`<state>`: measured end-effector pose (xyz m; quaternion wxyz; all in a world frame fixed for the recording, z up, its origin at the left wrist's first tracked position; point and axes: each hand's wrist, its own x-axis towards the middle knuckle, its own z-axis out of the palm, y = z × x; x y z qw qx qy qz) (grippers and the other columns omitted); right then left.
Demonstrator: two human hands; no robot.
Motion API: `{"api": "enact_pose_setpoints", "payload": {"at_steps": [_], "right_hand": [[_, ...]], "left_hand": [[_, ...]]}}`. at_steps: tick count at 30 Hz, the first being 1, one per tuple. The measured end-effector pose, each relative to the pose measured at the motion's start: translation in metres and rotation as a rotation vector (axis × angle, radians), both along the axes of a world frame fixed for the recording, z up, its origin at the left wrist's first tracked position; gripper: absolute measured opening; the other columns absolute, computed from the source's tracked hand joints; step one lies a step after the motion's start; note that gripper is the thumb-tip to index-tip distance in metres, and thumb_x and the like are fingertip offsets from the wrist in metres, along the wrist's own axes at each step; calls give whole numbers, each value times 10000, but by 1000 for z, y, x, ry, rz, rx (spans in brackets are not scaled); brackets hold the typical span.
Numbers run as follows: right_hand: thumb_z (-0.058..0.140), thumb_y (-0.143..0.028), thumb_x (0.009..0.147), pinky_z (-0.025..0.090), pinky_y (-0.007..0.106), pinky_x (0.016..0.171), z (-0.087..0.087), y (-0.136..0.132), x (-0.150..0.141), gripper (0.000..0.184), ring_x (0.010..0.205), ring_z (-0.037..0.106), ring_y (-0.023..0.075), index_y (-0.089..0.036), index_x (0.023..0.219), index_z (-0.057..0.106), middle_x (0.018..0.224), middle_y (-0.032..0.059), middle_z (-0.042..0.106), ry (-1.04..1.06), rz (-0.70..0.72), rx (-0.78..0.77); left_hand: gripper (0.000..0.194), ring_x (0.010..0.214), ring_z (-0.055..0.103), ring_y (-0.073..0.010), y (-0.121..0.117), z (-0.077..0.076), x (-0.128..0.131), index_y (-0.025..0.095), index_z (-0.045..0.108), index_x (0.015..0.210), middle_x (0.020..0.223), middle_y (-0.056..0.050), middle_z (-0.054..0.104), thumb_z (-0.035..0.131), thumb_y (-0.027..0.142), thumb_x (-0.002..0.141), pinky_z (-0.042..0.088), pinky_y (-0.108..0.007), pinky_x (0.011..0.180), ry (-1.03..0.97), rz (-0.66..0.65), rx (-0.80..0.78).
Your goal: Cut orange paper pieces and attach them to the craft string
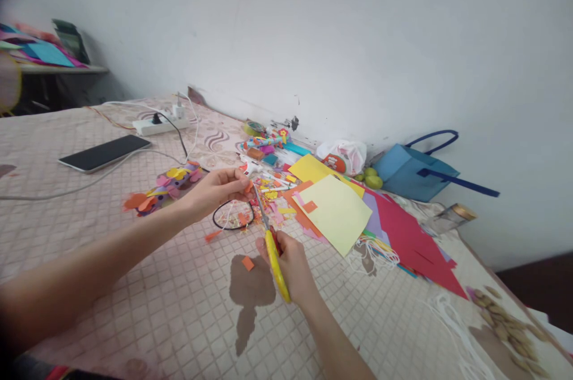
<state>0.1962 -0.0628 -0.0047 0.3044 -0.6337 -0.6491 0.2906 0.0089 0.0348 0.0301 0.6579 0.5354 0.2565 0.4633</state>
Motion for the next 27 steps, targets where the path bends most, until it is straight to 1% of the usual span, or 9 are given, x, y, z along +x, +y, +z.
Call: {"api": "enact_pose_setpoints", "payload": {"at_steps": [6,12,18,20,24,27], "right_hand": [[506,-532,779,272,199,334,-2,0,1,381,345,313,66,-206,608,407,429,-81,336,13,2,-10],[550,-543,751,261,198,321,-3,1,3,387,343,314,66,-204,611,424,417,-81,343,73,2,-40],[556,-494,763,267,190,320,-1,0,2,363,325,320,61,-206,604,402,400,-87,347,66,4,-56],[546,-500,766,280,188,310,0,-1,1,367,312,327,60,-207,602,397,398,-89,346,85,9,-84],[500,-568,766,303,188,273,3,-1,-2,406,283,325,62,-213,605,383,397,-95,344,183,15,-177],[520,-590,741,299,179,261,6,-2,-3,423,267,323,59,-215,609,378,385,-101,348,235,29,-225]], "left_hand": [[170,622,613,-85,-3,3,0,129,567,746,702,-16,656,677,258,738,489,-222,661,-11,19,-20],[181,645,620,-99,-2,4,0,129,554,749,711,-24,657,673,265,740,498,-246,682,-23,29,-14],[178,656,624,-99,-1,4,-1,130,551,750,705,-16,653,669,263,750,502,-252,704,-16,23,-15],[179,649,621,-97,-1,4,-1,129,549,748,700,-15,652,670,261,748,502,-250,699,-13,23,-17],[173,642,621,-97,-2,5,-1,127,546,743,696,-18,651,668,250,748,503,-243,684,5,43,-26],[179,647,623,-101,-2,6,-1,126,546,742,696,-21,651,673,252,742,505,-246,684,11,51,-31]]}}
